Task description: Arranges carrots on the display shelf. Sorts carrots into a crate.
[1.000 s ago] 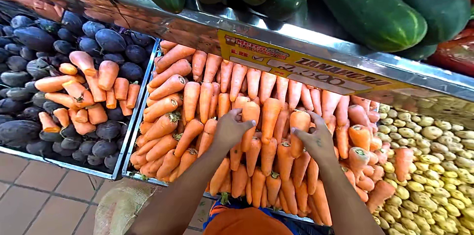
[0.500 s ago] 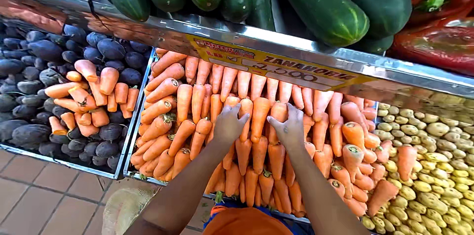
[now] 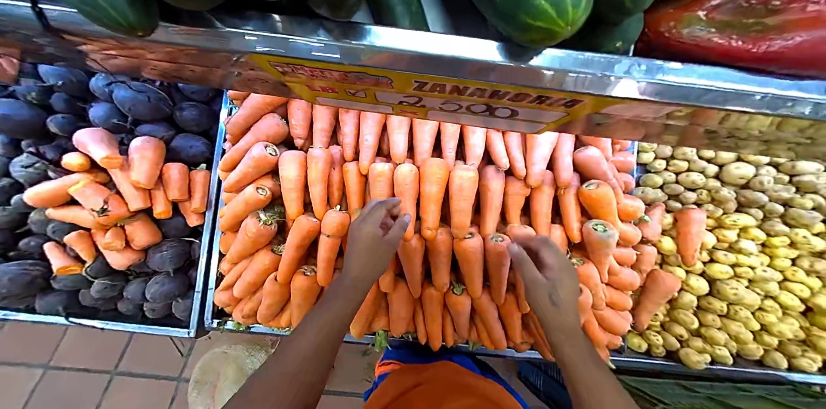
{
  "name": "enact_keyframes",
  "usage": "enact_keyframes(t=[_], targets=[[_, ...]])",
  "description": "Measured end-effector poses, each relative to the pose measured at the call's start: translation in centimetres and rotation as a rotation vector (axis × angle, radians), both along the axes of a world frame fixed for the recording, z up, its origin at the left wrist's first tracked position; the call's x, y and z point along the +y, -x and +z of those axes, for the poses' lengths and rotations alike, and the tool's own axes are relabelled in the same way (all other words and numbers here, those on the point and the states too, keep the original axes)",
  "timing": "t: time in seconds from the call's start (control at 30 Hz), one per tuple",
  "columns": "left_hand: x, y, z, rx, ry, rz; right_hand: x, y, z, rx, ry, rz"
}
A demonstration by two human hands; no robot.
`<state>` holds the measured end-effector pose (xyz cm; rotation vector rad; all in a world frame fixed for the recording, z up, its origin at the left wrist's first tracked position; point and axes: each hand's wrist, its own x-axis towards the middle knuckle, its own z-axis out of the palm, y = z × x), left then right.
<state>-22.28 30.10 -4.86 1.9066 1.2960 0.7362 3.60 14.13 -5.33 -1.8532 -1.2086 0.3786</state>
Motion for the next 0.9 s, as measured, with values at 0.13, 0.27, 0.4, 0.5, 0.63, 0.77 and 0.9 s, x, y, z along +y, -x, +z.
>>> enact_keyframes(t=[0.13,0.27,0.4,0.5,0.63,0.77,0.9], targets=[[-6.6,0.9,-0.4,-0.063,0.298,-0.167,-11.5,-0.1,-3.2,0.024,0.198,-0.036],[-14.0,-2.1,-3.0,-0.056,0.573,-0.406,-23.5,-2.1,-6.2,0.030,0.362,-0.179],[-19.6,-6.4,-2.9,0.023,0.662,-0.487,-35.3,-9.2,-8.9,-0.041,0.393,-0.598],[-23.1,-11.0,-3.0,0.018,0.624,-0.470,-45.9,-17.1,-17.3,0.424,0.503,-1.043],[-29.3,-18.8,-1.7,0.071,0.590,-0.471,-50.9,-22.4,-25.5,1.082,0.449,-1.183],[-34.4,-25.6,-0.2,0.163,0.569,-0.682,-48.1,-24.5,-27.6,1.166,0.411,-0.988],[-38.0,-31.4,-0.4,0.201,0.638,-0.782,-48.4,-24.8,-30.4,1.060,0.334,-1.006]])
